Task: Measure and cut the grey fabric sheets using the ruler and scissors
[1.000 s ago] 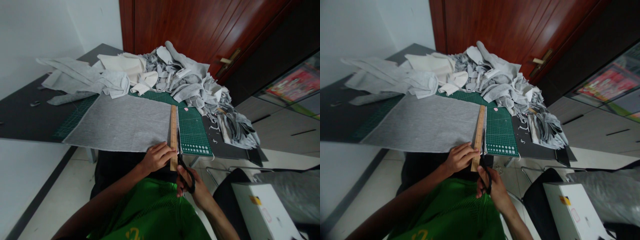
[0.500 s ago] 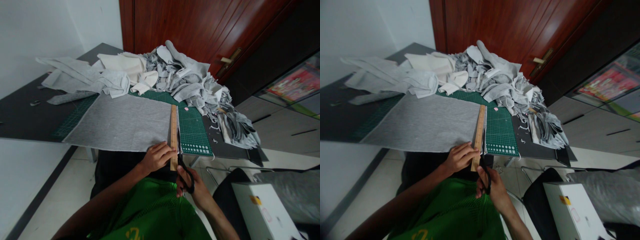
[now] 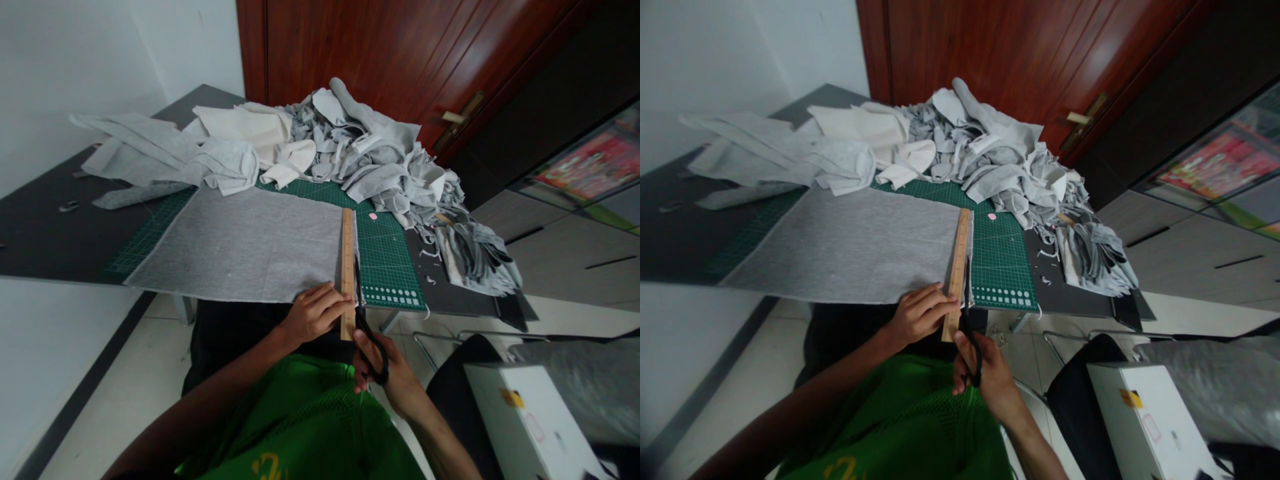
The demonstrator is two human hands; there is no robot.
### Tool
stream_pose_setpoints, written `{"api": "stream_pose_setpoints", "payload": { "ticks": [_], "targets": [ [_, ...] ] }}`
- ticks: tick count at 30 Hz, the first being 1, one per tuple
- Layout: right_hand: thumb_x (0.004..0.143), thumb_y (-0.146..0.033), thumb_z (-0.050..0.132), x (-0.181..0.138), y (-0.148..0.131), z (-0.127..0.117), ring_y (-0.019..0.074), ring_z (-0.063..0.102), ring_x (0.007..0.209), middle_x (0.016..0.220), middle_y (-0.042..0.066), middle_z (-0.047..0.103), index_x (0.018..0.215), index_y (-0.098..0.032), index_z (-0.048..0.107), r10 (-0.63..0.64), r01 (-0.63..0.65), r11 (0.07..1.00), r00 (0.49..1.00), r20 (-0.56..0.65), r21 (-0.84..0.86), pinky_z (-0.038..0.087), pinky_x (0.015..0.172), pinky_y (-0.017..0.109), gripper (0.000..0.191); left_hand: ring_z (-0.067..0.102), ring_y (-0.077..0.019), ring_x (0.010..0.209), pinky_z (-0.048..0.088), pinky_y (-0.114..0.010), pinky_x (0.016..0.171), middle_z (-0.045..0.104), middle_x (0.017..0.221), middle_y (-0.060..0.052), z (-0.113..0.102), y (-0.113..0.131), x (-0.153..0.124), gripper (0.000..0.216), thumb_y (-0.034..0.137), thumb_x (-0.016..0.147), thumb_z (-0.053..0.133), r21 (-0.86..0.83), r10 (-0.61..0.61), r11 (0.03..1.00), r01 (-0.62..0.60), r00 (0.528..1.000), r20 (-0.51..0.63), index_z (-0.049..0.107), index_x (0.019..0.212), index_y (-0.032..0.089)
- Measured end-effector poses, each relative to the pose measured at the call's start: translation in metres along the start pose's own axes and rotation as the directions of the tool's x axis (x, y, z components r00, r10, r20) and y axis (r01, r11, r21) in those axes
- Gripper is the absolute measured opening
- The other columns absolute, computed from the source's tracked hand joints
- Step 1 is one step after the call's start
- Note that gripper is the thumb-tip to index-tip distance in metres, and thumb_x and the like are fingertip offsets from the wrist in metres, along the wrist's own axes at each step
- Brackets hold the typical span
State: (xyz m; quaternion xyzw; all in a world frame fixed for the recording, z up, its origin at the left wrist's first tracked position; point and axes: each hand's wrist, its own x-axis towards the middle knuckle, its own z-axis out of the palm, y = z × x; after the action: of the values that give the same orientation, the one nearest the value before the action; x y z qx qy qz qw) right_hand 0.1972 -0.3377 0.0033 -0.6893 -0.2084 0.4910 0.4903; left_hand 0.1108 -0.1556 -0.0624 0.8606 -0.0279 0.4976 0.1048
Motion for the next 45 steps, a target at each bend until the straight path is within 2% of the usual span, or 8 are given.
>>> {"api": "stream_pose_setpoints", "payload": {
  "ticks": [7,18,28,33,37,42,45],
  "targets": [
    [0.077,-0.085,0.072,0.002,0.0,0.0,0.0101,0.054,0.042,0.054,-0.008,0.049,0.078,-0.02,0.055,0.005,-0.005,1.0,1.0,0.005,0.022,0.047,0.044,0.023,0.067,0.074,-0.0157,0.097,0.057,-0.032,0.107,0.078,0.099,-0.002,0.0,0.0,-0.001,0.018,0.015,0.105,0.055,0.008,-0.007,1.0,0.007,1.0,0.017,0.071,0.112,0.018],
    [0.082,-0.081,0.072,0.003,0.01,-0.002,0.0095,0.053,0.042,0.056,-0.008,0.049,0.08,-0.02,0.055,-0.022,0.021,0.999,1.0,0.017,0.049,0.053,0.044,0.025,0.063,0.075,-0.0158,0.093,0.061,-0.034,0.102,0.078,0.096,-0.002,-0.001,0.0,-0.001,0.018,0.013,0.103,0.056,0.009,-0.006,1.0,0.006,1.0,0.023,0.072,0.111,0.017],
    [0.076,-0.084,0.074,0.0,-0.003,0.004,0.0092,0.052,0.041,0.055,-0.009,0.046,0.078,-0.02,0.054,-0.006,0.006,0.999,1.0,0.01,0.049,0.053,0.044,0.025,0.067,0.075,-0.0151,0.094,0.059,-0.033,0.106,0.078,0.096,-0.002,0.0,0.0,-0.001,0.019,0.015,0.105,0.054,0.017,-0.009,1.0,0.009,1.0,0.014,0.072,0.11,0.018],
    [0.075,-0.085,0.074,0.001,0.0,0.002,0.0105,0.053,0.04,0.051,-0.008,0.047,0.076,-0.021,0.054,0.019,-0.019,0.999,1.0,0.004,0.046,0.049,0.042,0.024,0.067,0.074,-0.0157,0.093,0.059,-0.032,0.104,0.078,0.097,-0.001,-0.001,0.001,0.001,0.018,0.015,0.106,0.053,0.015,-0.004,1.0,0.004,1.0,-0.01,0.071,0.109,0.017],
    [0.076,-0.085,0.072,0.002,0.002,-0.001,0.0103,0.052,0.038,0.05,-0.008,0.049,0.074,-0.021,0.054,0.028,-0.027,0.999,1.0,-0.007,0.045,0.04,0.04,0.022,0.067,0.074,-0.0149,0.092,0.059,-0.033,0.104,0.078,0.097,-0.001,-0.001,0.0,0.001,0.02,0.014,0.106,0.052,0.004,0.005,1.0,-0.005,1.0,-0.006,0.071,0.11,0.018],
    [0.072,-0.09,0.07,0.005,-0.01,0.002,0.0125,0.055,0.039,0.05,-0.006,0.051,0.072,-0.02,0.055,0.056,-0.055,0.997,0.998,-0.022,0.045,0.036,0.042,0.023,0.071,0.073,-0.0146,0.089,0.059,-0.033,0.105,0.078,0.096,-0.001,-0.001,-0.001,-0.002,0.022,0.015,0.106,0.052,-0.001,-0.017,1.0,0.017,0.999,0.036,0.073,0.112,0.018],
    [0.077,-0.088,0.068,0.01,-0.014,0.0,0.0126,0.056,0.041,0.05,-0.005,0.051,0.07,-0.02,0.056,0.049,-0.049,0.999,0.999,-0.006,0.018,0.034,0.043,0.023,0.07,0.074,-0.0138,0.086,0.06,-0.034,0.104,0.077,0.092,-0.001,-0.002,0.0,-0.001,0.023,0.015,0.106,0.051,-0.015,-0.036,0.999,0.037,0.999,0.036,0.073,0.112,0.019]
  ]
}}
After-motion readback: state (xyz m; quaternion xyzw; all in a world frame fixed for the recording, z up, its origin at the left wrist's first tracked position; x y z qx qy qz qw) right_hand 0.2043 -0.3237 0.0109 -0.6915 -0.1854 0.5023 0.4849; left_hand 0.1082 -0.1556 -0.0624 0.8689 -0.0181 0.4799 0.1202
